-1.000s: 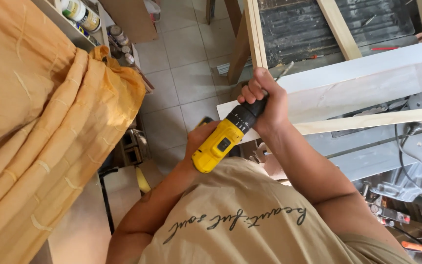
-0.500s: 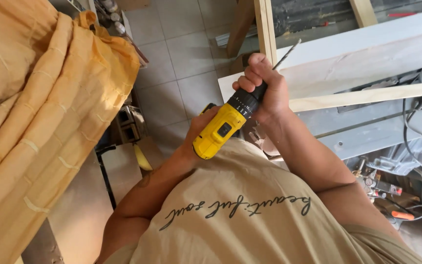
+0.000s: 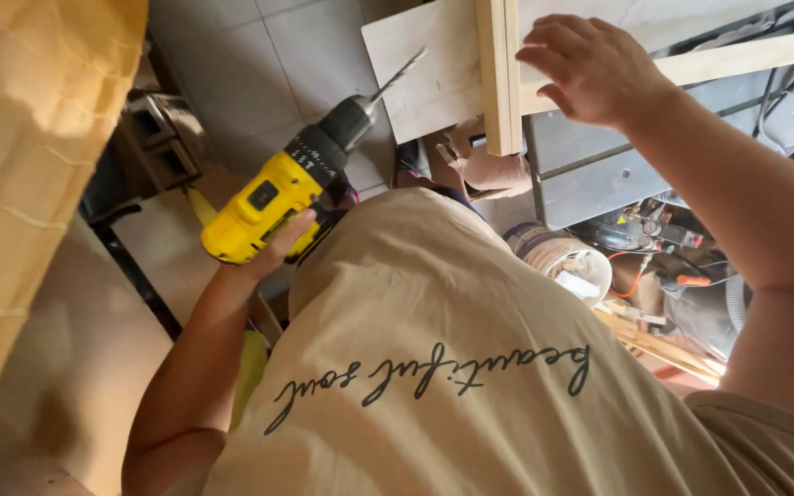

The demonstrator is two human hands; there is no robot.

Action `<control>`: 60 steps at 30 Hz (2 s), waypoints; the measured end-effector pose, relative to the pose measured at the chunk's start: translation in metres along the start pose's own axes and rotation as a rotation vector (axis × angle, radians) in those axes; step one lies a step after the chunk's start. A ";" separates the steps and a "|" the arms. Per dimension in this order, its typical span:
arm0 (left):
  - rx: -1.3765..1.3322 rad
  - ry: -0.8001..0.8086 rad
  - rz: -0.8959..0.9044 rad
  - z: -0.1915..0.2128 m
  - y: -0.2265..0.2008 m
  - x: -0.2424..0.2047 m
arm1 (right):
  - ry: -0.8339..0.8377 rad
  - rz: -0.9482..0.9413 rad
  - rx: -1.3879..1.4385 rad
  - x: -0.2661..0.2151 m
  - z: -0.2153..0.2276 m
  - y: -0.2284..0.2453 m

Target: Assembling a wooden frame by aligning slats and fastening them with a power drill and screws.

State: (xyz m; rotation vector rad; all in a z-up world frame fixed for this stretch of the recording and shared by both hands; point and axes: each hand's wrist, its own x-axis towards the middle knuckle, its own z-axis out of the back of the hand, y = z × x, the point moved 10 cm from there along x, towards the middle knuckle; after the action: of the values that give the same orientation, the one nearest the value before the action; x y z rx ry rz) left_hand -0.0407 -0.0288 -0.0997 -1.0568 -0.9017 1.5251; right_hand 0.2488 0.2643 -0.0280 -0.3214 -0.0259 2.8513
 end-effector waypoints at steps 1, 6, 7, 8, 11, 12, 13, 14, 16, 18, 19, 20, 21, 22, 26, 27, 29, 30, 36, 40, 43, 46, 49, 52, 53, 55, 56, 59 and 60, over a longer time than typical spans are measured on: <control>-0.017 0.052 0.051 -0.011 0.020 -0.010 | -0.008 0.137 -0.038 0.001 -0.004 0.008; -0.441 0.150 0.476 -0.040 0.058 -0.029 | -0.161 0.542 -0.074 0.021 -0.008 0.018; -0.438 0.166 0.548 -0.046 0.059 -0.033 | -0.211 0.599 -0.089 0.025 -0.006 0.018; -0.434 0.186 0.616 -0.052 0.061 -0.033 | -0.262 0.650 -0.107 0.029 -0.004 0.017; -0.422 0.191 1.004 -0.072 0.099 -0.062 | -0.260 0.789 -0.078 0.055 -0.019 0.019; -0.427 0.188 1.019 -0.072 0.083 -0.055 | -0.260 0.797 -0.064 0.061 -0.029 0.016; -0.392 0.200 1.068 -0.071 0.069 -0.050 | -0.210 0.842 -0.051 0.065 -0.044 0.016; -0.360 0.216 1.117 -0.069 0.055 -0.048 | -0.157 0.888 -0.037 0.068 -0.058 0.018; -0.435 0.218 1.015 -0.080 0.070 -0.052 | -0.166 0.935 0.039 0.071 -0.071 0.021; -0.505 0.217 0.908 -0.088 0.073 -0.051 | -0.177 0.979 0.112 0.074 -0.077 0.025; -0.507 0.239 0.973 -0.092 0.077 -0.057 | -0.202 1.000 0.114 0.074 -0.076 0.028; -0.509 0.265 1.036 -0.097 0.083 -0.063 | -0.225 1.017 0.114 0.075 -0.074 0.029; -0.514 0.268 1.044 -0.097 0.081 -0.059 | -0.221 1.019 0.123 0.076 -0.074 0.029; -0.480 0.252 1.131 -0.098 0.084 -0.064 | -0.235 1.020 0.141 0.075 -0.071 0.029; -0.548 0.284 1.040 -0.112 0.093 -0.052 | -0.281 0.992 0.220 0.077 -0.055 0.027; -0.559 0.279 1.039 -0.114 0.094 -0.043 | -0.275 1.001 0.219 0.079 -0.054 0.027; -0.766 0.383 0.975 -0.133 0.083 -0.028 | -0.322 0.964 0.304 0.082 -0.045 0.024; -0.784 0.380 0.982 -0.132 0.074 -0.016 | -0.309 0.975 0.315 0.082 -0.046 0.024; -0.666 0.388 1.087 -0.139 0.074 -0.003 | -0.297 0.961 0.366 0.079 -0.046 0.020; -0.611 0.485 1.106 -0.143 0.072 -0.004 | -0.286 0.932 0.371 0.080 -0.047 0.018; -0.615 0.501 1.084 -0.147 0.070 -0.004 | -0.284 0.929 0.378 0.079 -0.047 0.018; -0.668 0.504 1.062 -0.145 0.060 0.006 | -0.298 0.923 0.373 0.079 -0.047 0.016; -0.704 0.497 1.053 -0.153 0.072 -0.002 | -0.302 0.910 0.378 0.080 -0.045 0.017; -0.783 0.497 1.019 -0.172 0.094 -0.018 | -0.301 0.904 0.387 0.081 -0.044 0.016; -0.823 0.492 1.019 -0.179 0.101 -0.024 | -0.306 0.912 0.390 0.080 -0.043 0.016; -0.809 0.498 1.045 -0.170 0.087 -0.014 | -0.295 0.907 0.383 0.080 -0.044 0.016; -0.794 0.500 1.068 -0.165 0.081 -0.009 | -0.287 0.905 0.373 0.080 -0.044 0.017; -0.973 0.460 0.983 -0.164 0.073 0.004 | -0.288 0.898 0.384 0.081 -0.042 0.017; -0.974 0.465 0.982 -0.160 0.067 0.010 | -0.284 0.895 0.383 0.082 -0.042 0.017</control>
State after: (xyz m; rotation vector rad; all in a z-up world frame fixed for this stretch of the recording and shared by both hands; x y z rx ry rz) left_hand 0.0881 -0.0278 -0.2173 -2.7300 -0.8119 1.4072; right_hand 0.1769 0.2697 -0.0876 0.2245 0.7819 3.6278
